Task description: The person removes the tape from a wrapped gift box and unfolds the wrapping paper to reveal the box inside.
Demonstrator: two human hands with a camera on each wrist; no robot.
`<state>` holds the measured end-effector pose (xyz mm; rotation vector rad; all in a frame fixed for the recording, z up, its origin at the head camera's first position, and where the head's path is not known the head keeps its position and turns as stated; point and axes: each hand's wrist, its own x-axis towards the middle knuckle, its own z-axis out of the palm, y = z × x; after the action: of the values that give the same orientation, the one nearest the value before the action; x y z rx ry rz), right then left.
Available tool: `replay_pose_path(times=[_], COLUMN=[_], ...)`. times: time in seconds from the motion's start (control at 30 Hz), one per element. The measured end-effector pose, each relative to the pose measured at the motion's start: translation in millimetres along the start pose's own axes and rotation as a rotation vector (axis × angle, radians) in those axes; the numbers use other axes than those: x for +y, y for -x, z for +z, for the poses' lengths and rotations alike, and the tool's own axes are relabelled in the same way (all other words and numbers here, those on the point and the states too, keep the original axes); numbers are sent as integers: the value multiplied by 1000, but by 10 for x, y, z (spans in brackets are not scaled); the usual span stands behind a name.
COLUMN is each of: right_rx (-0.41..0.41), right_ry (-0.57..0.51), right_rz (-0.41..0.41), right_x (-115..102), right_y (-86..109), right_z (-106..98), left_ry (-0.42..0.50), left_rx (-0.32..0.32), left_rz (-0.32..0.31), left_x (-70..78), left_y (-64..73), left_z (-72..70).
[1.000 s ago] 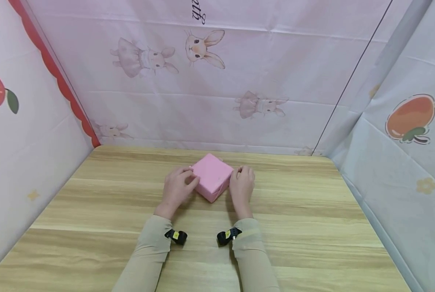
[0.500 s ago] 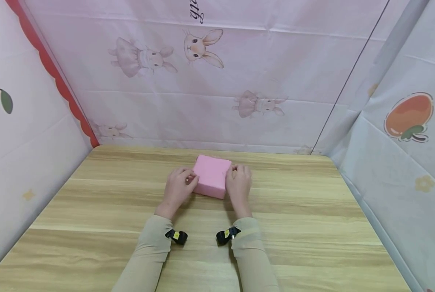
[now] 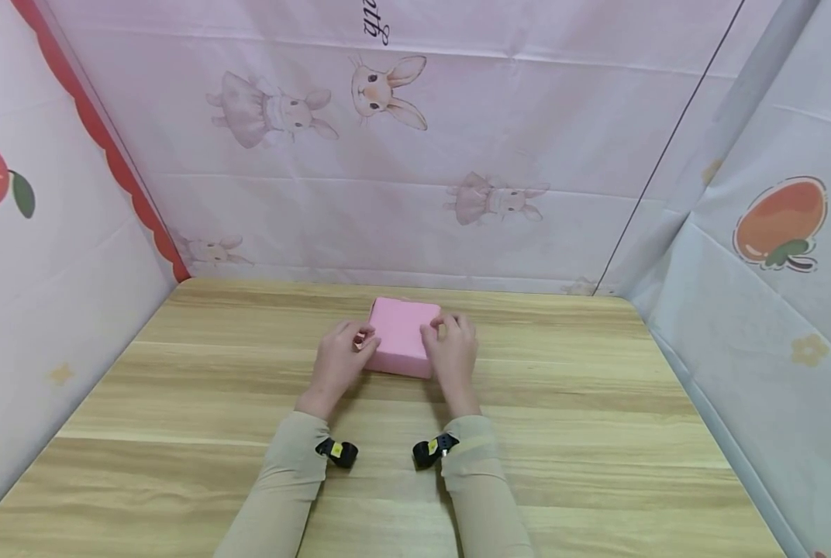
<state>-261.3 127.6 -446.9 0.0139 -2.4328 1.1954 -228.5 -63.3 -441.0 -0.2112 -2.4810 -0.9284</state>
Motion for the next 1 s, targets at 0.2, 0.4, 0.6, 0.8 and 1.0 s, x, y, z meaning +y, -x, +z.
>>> replay_pose_path(times=[0.2, 0.4, 0.6, 0.8, 1.0], right_rx=[45, 50, 59, 103, 121], right_ry=[2, 29, 69, 80, 83], right_rz=[-55, -122, -136, -114, -30], right_x=[-11, -2, 17, 34, 48], right_y=[-8, -10, -16, -15, -32], right_z=[-4, 13, 38, 50, 31], left_ry=[-87, -113, -109, -110, -113], left_rx=[-14, -20, -35, -59, -81], left_rz=[-15, -23, -31, -50, -73], left_x=[-19, -40, -34, -23, -34], left_y=[9, 14, 6, -2, -12], left_z=[-1, 9, -7, -32, -34])
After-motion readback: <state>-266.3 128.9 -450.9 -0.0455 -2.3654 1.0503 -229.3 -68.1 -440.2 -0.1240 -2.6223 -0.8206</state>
